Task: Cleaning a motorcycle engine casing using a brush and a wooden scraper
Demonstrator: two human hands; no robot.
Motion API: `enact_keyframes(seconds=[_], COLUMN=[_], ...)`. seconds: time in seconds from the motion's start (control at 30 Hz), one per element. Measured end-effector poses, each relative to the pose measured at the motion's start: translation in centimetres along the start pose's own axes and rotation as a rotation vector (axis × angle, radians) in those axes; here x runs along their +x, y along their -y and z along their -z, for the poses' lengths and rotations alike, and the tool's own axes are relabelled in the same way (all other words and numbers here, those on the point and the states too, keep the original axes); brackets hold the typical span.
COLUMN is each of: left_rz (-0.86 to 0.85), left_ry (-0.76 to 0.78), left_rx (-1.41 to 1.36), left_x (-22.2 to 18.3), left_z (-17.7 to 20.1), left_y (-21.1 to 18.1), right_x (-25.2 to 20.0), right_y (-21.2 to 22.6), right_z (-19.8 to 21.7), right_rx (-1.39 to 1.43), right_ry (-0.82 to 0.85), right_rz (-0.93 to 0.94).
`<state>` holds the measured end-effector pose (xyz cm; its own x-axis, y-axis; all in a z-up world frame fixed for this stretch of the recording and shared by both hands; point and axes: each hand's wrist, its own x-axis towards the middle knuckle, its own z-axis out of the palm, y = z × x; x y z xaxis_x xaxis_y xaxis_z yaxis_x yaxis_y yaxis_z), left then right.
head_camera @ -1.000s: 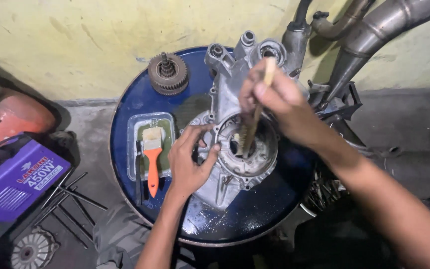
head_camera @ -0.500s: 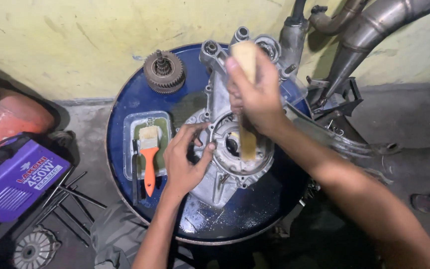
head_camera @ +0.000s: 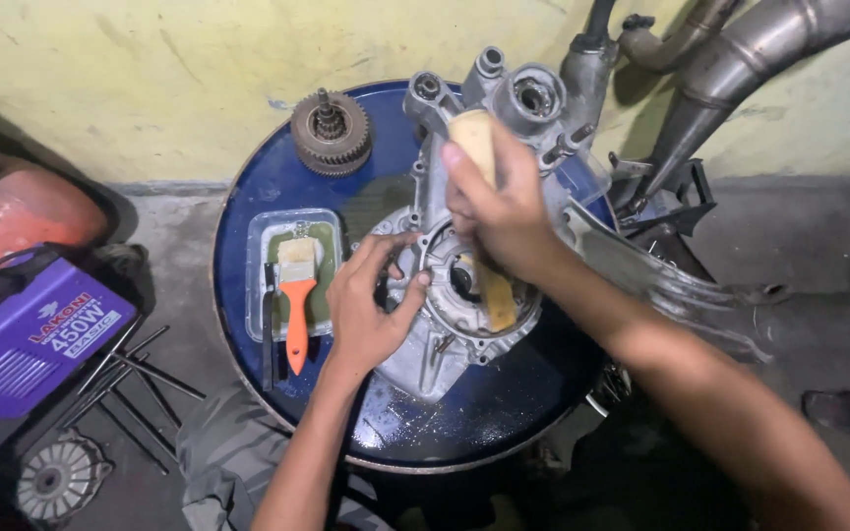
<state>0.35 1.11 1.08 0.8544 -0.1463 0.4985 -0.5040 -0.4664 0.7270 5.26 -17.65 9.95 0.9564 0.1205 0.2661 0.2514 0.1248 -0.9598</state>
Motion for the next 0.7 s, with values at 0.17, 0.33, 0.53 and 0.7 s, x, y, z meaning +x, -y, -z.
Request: enact_keyframes(seconds=[0.17,0.33,0.53,0.7], left_rz=[-0.015,-0.022,0.047,0.086], left_ry=[-0.016,-0.007,-0.010,0.013], left_rx=[-0.003,-0.003,-0.100,-0.102], left_x=[0.2,0.1,-0.3,-0.1], left_z=[-0.3,-0.2,-0.7,-0.3], left_y=[0.4,0.5,1.1,1.0], right_x=[0.1,0.9,3.6,1.1], right_y=[1.6,-3.3,-0.8,-0.1], right_z=[0.9,2.3,0.6,-2.6], right_rx=[-0.116,-0.149,0.087,-0.028], right_ry=[-0.228,-0.302,-0.423,-0.270], right_rz=[0.361,0.340,0.460,0.097])
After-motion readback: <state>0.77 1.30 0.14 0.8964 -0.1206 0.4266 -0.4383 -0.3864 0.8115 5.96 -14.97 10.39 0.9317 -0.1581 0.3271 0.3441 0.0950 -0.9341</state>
